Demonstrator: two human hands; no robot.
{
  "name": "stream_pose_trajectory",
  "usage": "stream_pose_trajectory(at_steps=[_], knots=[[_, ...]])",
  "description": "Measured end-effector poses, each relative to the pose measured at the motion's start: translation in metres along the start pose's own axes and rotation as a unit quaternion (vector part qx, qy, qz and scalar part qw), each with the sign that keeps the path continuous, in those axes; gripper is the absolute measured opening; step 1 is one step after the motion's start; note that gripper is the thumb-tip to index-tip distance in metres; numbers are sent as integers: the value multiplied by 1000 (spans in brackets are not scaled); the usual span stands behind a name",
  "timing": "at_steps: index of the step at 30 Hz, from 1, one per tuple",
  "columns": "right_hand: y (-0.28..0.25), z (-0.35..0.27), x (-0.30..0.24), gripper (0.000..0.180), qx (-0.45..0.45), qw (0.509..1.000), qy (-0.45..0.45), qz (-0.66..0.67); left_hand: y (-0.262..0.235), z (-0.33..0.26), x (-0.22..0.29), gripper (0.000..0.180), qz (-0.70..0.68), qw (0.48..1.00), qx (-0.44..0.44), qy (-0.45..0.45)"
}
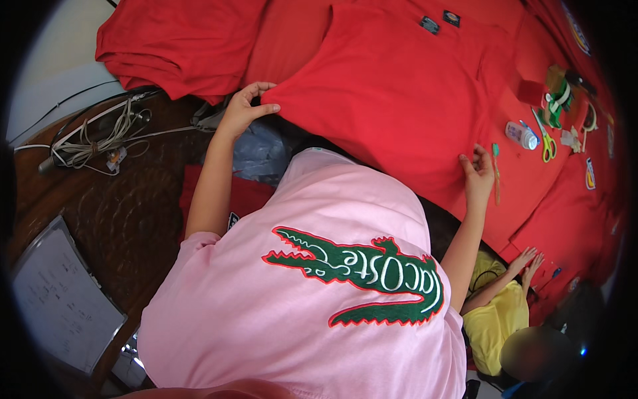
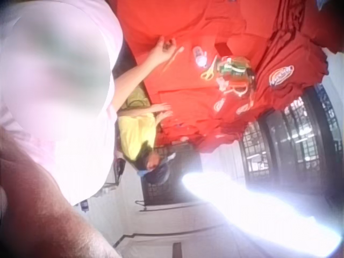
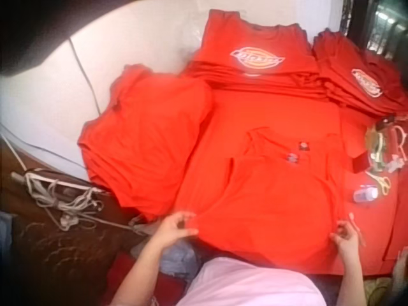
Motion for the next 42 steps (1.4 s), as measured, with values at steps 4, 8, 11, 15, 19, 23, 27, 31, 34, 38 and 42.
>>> stream_pose_trajectory(at_steps=[4, 8, 11, 15, 19, 23, 27, 31, 34, 38, 42], knots=[[-5, -7, 5, 39, 19, 998, 28, -49, -10, 5, -14, 31, 114, 988, 92, -44], [6, -17, -17, 22, -32, 997, 42, 64, -33, 8, -39, 33, -107, 964, 241, -41], [1, -25, 8, 23, -59, 993, 70, 73, -38, 21, -36, 35, -10, 976, 207, -68], [6, -37, -6, 20, -42, 991, 60, 113, -16, 41, -14, 30, -16, 989, 137, -58], [-6, -34, 5, 23, -28, 987, 37, 155, 25, 64, 18, 18, 34, 983, 139, 112], [-65, -30, -11, 45, 235, 962, -93, 105, 147, 73, 74, 14, 134, 969, -6, 207], [-97, 9, -13, 57, 312, 940, -70, 120, 264, 66, 131, 17, 294, 871, -165, 358], [-101, 23, -9, 67, 335, 941, -32, -39, 333, 87, 139, 24, 369, 823, -222, 370], [-83, 16, -21, 64, 355, 922, -51, -145, 362, 95, 153, 29, 363, 804, -126, 455], [-88, 25, -30, 52, 411, 893, -130, -131, 395, 119, 145, 32, 431, 759, -119, 473], [-138, 39, -52, 38, 491, 853, -177, -23, 415, 135, 154, 27, 428, 776, -264, 381]])
Point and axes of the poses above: each hand's wrist, its own z-axis towards the middle knuckle, its own y-axis out of the palm, x = y × z, the point moved 8 cm from there along z, towards the middle knuckle, and after that the axes turned 2 degrees about -z, right-handed, at the moved point
